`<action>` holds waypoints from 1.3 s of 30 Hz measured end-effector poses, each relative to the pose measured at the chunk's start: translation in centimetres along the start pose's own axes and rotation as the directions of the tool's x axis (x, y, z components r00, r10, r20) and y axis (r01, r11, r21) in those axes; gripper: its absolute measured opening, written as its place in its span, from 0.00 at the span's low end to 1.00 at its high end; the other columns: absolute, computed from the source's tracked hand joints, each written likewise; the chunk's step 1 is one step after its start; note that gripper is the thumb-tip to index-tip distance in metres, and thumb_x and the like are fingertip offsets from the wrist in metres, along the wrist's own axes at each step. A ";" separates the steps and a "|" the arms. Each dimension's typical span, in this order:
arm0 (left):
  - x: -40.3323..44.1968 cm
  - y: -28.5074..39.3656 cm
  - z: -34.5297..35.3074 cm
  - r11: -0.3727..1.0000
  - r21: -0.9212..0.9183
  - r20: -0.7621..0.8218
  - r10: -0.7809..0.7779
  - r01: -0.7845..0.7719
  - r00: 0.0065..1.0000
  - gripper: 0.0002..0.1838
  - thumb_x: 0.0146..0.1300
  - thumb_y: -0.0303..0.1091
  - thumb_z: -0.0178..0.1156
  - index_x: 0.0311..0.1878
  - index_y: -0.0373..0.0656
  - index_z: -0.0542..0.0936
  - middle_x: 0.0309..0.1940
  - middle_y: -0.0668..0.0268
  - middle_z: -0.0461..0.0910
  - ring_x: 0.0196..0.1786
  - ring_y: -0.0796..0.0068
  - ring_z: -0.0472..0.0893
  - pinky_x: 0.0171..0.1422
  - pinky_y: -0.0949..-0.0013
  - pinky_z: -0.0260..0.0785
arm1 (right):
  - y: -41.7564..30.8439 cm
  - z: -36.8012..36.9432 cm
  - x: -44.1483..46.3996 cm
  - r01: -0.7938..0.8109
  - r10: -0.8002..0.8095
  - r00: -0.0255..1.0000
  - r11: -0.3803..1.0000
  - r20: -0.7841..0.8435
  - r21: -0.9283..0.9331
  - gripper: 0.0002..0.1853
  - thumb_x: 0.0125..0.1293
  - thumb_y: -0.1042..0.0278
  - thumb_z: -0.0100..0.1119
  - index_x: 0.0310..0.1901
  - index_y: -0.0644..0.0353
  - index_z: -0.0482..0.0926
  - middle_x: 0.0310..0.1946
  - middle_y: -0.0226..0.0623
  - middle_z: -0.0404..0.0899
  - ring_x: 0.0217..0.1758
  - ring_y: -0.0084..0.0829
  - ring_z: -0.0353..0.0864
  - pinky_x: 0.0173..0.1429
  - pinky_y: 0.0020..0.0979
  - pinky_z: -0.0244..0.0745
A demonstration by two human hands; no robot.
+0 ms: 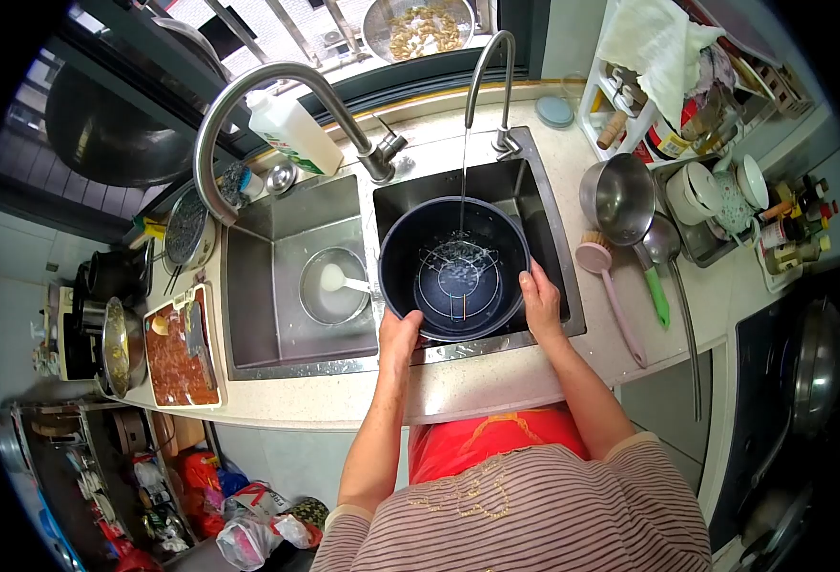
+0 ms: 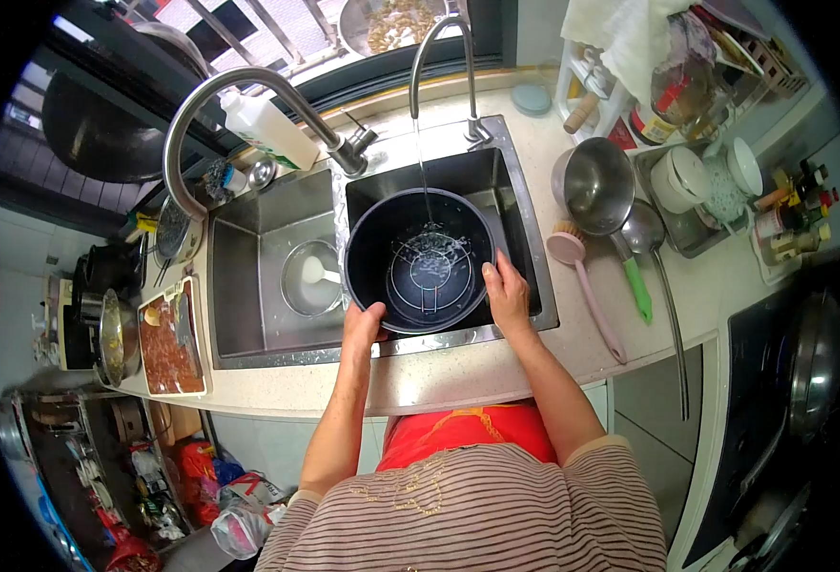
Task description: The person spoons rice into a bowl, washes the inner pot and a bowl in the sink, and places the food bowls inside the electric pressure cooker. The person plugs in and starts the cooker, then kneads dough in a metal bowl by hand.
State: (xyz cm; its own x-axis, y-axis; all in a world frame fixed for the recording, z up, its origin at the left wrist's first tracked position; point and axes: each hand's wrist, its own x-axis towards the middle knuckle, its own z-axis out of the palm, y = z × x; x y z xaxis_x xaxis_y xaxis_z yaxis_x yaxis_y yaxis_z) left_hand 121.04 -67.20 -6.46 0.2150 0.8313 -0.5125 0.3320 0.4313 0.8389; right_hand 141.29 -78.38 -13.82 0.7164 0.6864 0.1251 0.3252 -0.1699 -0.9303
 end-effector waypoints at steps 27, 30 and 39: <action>0.8 -0.6 -0.1 0.999 0.026 0.019 -0.029 0.028 0.999 0.15 0.45 0.29 0.49 0.39 0.37 0.73 0.22 0.64 0.76 0.19 0.73 0.76 0.20 0.73 0.69 | -0.2 -0.2 -0.1 -0.041 0.042 0.999 0.999 0.020 -0.013 0.26 0.67 0.54 0.48 0.56 0.69 0.70 0.49 0.54 0.76 0.53 0.45 0.77 0.55 0.34 0.69; 0.3 -0.2 0.1 1.000 -0.010 0.005 -0.012 0.012 1.000 0.15 0.46 0.29 0.48 0.40 0.37 0.73 0.22 0.64 0.76 0.18 0.73 0.76 0.19 0.73 0.69 | -0.3 -0.2 0.0 -0.049 0.049 0.998 0.999 0.025 -0.007 0.26 0.67 0.54 0.48 0.56 0.69 0.70 0.49 0.55 0.76 0.53 0.46 0.77 0.55 0.34 0.69; 0.4 -0.3 0.1 0.999 -0.001 0.027 -0.035 0.035 0.999 0.17 0.47 0.28 0.48 0.43 0.37 0.72 0.22 0.63 0.77 0.17 0.72 0.76 0.17 0.72 0.68 | 0.1 -0.1 0.0 -0.027 0.027 1.000 1.000 0.015 -0.004 0.26 0.67 0.53 0.47 0.55 0.70 0.70 0.48 0.56 0.76 0.53 0.46 0.77 0.55 0.35 0.70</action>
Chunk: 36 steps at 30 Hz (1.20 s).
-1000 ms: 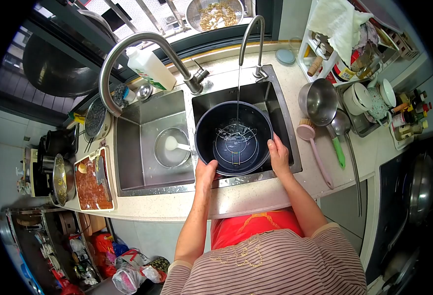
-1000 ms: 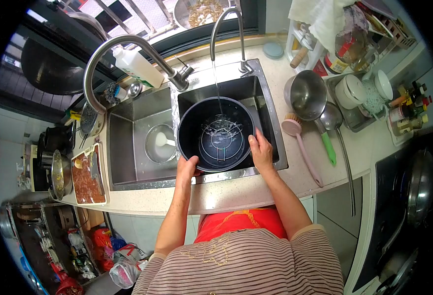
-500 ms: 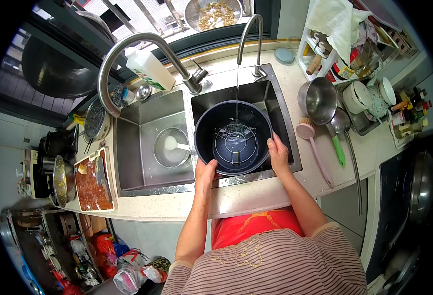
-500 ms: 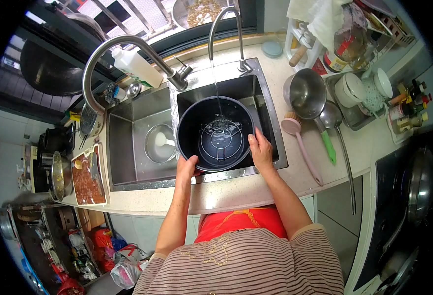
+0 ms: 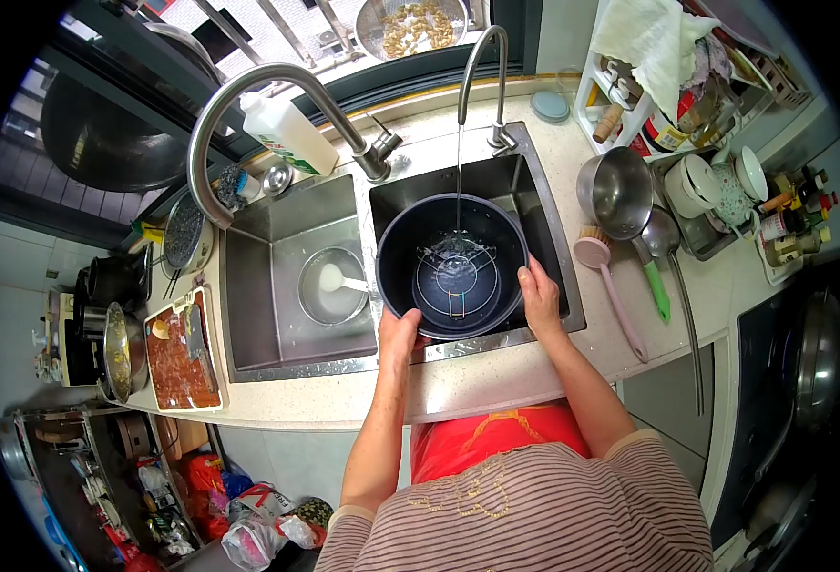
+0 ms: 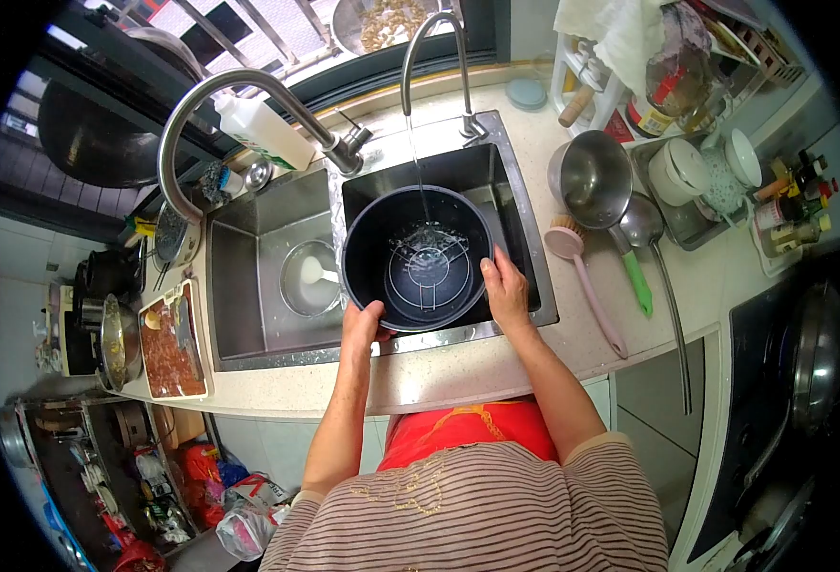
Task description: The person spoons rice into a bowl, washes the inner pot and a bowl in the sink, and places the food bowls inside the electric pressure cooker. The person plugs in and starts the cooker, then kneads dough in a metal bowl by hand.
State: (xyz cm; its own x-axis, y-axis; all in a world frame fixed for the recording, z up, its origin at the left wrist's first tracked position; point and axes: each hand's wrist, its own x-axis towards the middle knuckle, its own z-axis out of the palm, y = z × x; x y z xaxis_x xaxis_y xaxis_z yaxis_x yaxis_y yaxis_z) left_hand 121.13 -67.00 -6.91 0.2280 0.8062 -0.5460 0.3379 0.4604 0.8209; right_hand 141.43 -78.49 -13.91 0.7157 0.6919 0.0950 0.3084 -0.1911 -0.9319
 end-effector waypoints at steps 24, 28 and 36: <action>0.2 -0.2 0.6 0.981 -0.190 0.055 -0.020 0.030 0.998 0.24 0.48 0.25 0.47 0.53 0.37 0.67 0.32 0.61 0.77 0.23 0.71 0.80 0.15 0.75 0.75 | -2.5 1.8 13.8 0.283 -0.341 0.939 0.831 -0.037 -0.479 0.21 0.58 0.67 0.55 0.54 0.59 0.73 0.54 0.49 0.72 0.52 0.48 0.72 0.55 0.42 0.69; 0.4 -0.6 0.5 0.979 -0.199 0.070 -0.023 0.037 0.997 0.25 0.49 0.25 0.46 0.55 0.39 0.66 0.32 0.61 0.77 0.25 0.70 0.81 0.14 0.75 0.75 | -4.2 2.5 17.5 0.313 -0.371 0.927 0.697 0.049 -0.645 0.19 0.58 0.71 0.51 0.53 0.55 0.75 0.53 0.50 0.70 0.52 0.50 0.71 0.57 0.42 0.69; 0.4 -0.3 0.5 0.984 -0.163 0.067 -0.062 0.072 0.996 0.29 0.49 0.22 0.45 0.60 0.39 0.62 0.39 0.57 0.77 0.27 0.70 0.81 0.15 0.75 0.74 | -3.5 3.3 20.6 0.410 -0.391 0.890 0.459 0.235 -0.788 0.05 0.55 0.72 0.54 0.32 0.57 0.79 0.37 0.43 0.73 0.42 0.43 0.75 0.47 0.42 0.70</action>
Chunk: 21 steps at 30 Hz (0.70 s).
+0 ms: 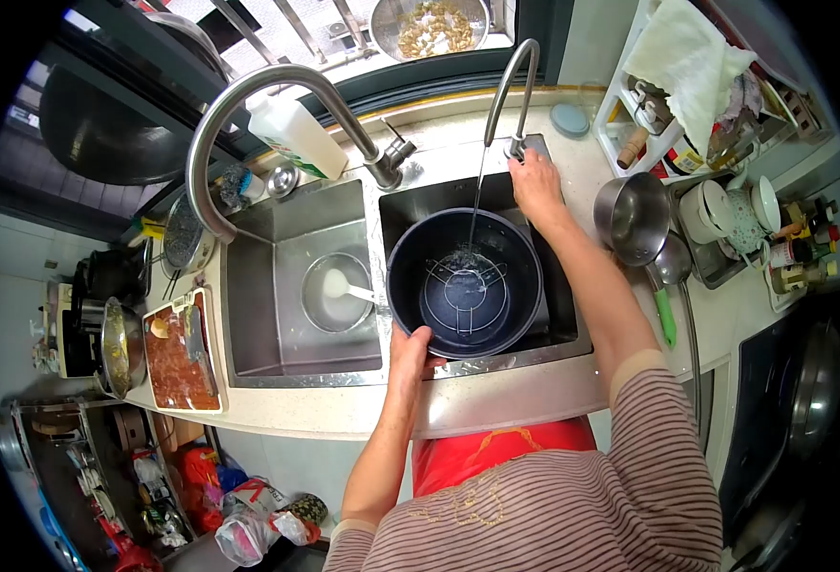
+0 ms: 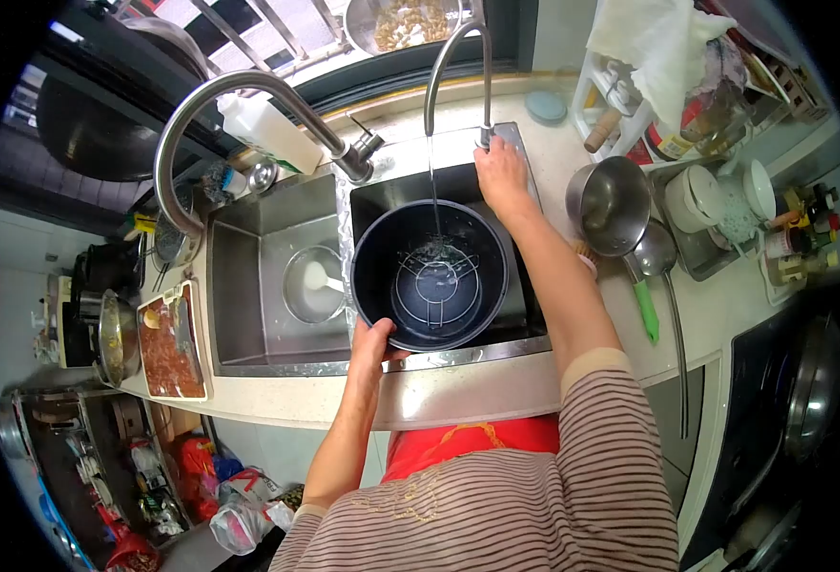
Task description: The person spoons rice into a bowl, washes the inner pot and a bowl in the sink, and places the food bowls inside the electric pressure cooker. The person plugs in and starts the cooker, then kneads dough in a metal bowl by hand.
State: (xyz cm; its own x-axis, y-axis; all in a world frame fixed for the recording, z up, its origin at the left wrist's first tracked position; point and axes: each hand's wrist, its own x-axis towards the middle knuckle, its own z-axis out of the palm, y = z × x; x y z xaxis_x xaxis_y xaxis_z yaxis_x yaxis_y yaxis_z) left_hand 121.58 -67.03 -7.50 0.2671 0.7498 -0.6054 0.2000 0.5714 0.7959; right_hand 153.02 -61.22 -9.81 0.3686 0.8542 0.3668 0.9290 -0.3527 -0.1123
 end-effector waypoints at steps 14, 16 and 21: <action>-0.6 0.8 0.4 0.999 -0.025 0.007 -0.030 0.031 1.000 0.30 0.48 0.22 0.44 0.60 0.39 0.61 0.40 0.56 0.77 0.29 0.69 0.82 0.18 0.75 0.75 | 0.4 0.4 1.3 0.137 -0.140 0.990 0.964 0.002 -0.228 0.04 0.53 0.69 0.55 0.29 0.52 0.80 0.32 0.39 0.74 0.35 0.37 0.78 0.39 0.38 0.69; -0.7 0.9 0.4 0.999 -0.033 0.011 -0.024 0.024 1.000 0.31 0.48 0.22 0.44 0.60 0.39 0.61 0.40 0.56 0.77 0.29 0.69 0.82 0.18 0.75 0.75 | 0.3 0.5 1.4 0.139 -0.144 0.990 0.961 -0.003 -0.240 0.04 0.53 0.68 0.55 0.29 0.53 0.80 0.32 0.39 0.74 0.35 0.38 0.78 0.38 0.37 0.69; -0.7 1.2 0.4 0.999 -0.029 0.027 -0.030 0.031 0.999 0.31 0.47 0.21 0.44 0.60 0.39 0.61 0.41 0.56 0.77 0.29 0.69 0.82 0.18 0.76 0.75 | 0.4 0.5 1.4 0.135 -0.141 0.990 0.962 -0.007 -0.237 0.04 0.52 0.69 0.55 0.28 0.54 0.80 0.32 0.40 0.75 0.35 0.38 0.78 0.37 0.37 0.70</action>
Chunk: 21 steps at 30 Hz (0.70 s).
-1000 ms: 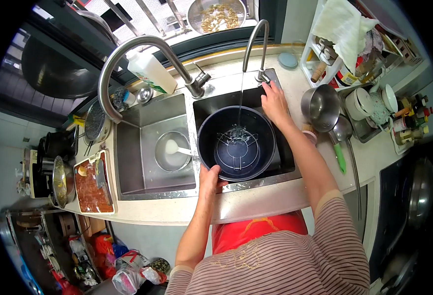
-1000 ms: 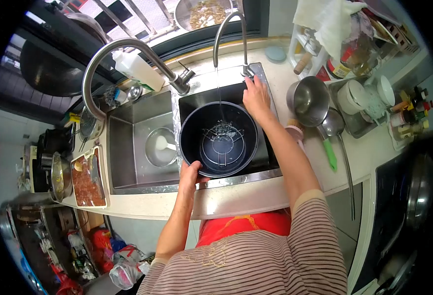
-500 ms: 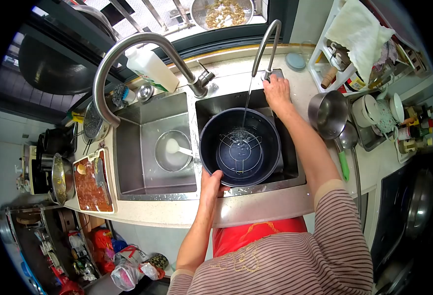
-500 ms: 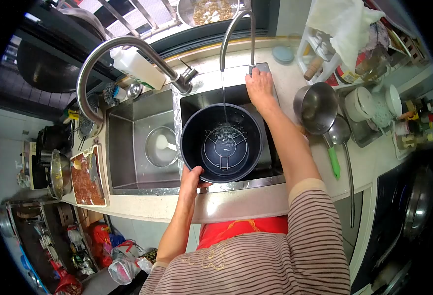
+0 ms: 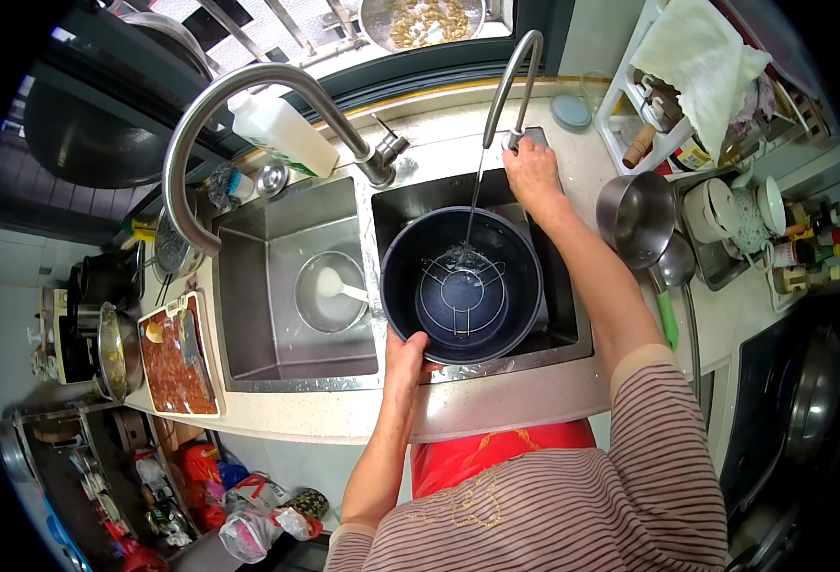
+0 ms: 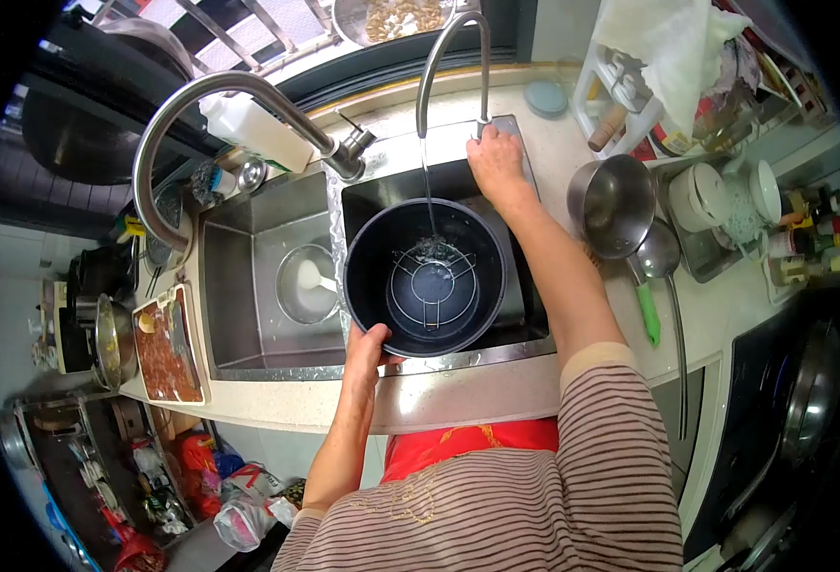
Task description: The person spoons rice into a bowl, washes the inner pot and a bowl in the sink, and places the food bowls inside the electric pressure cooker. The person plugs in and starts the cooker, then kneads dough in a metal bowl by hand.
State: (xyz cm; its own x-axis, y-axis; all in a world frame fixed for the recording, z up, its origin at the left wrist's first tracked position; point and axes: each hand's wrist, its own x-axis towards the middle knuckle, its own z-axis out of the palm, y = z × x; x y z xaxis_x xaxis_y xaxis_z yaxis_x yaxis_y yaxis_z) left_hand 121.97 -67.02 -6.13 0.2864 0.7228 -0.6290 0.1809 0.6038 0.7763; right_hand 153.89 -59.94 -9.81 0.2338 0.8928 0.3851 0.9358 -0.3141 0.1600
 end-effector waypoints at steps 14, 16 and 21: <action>0.0 0.4 0.0 1.000 -0.012 0.010 -0.011 0.011 1.000 0.31 0.47 0.20 0.43 0.61 0.37 0.60 0.41 0.53 0.77 0.29 0.67 0.83 0.19 0.75 0.77 | -0.2 -0.4 0.4 -0.012 0.012 0.998 1.000 0.069 -0.008 0.05 0.49 0.68 0.59 0.29 0.55 0.81 0.33 0.41 0.76 0.34 0.39 0.79 0.38 0.36 0.72; 0.1 0.4 0.0 1.000 -0.013 0.008 -0.013 0.014 1.000 0.31 0.47 0.20 0.43 0.61 0.37 0.59 0.41 0.53 0.77 0.29 0.67 0.83 0.19 0.74 0.77 | 0.0 0.0 0.5 -0.050 0.045 0.996 0.997 0.076 0.056 0.05 0.50 0.67 0.59 0.30 0.55 0.81 0.33 0.42 0.76 0.34 0.40 0.80 0.38 0.38 0.72; 0.2 -0.1 0.2 0.997 -0.063 -0.008 0.038 -0.039 0.999 0.29 0.47 0.23 0.46 0.58 0.38 0.63 0.34 0.61 0.76 0.28 0.70 0.81 0.17 0.73 0.77 | 1.1 -0.9 0.3 -0.408 0.354 0.913 0.792 0.203 0.454 0.13 0.56 0.62 0.58 0.39 0.60 0.78 0.38 0.45 0.78 0.39 0.43 0.80 0.43 0.41 0.73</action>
State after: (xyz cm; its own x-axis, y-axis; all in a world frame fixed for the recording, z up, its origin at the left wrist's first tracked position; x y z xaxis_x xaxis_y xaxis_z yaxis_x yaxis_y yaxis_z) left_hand 122.22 -67.00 -6.31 0.2853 0.7483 -0.5989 0.1097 0.5953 0.7960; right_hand 154.77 -60.32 -8.70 0.5985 0.7693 0.2236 0.7653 -0.4665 -0.4435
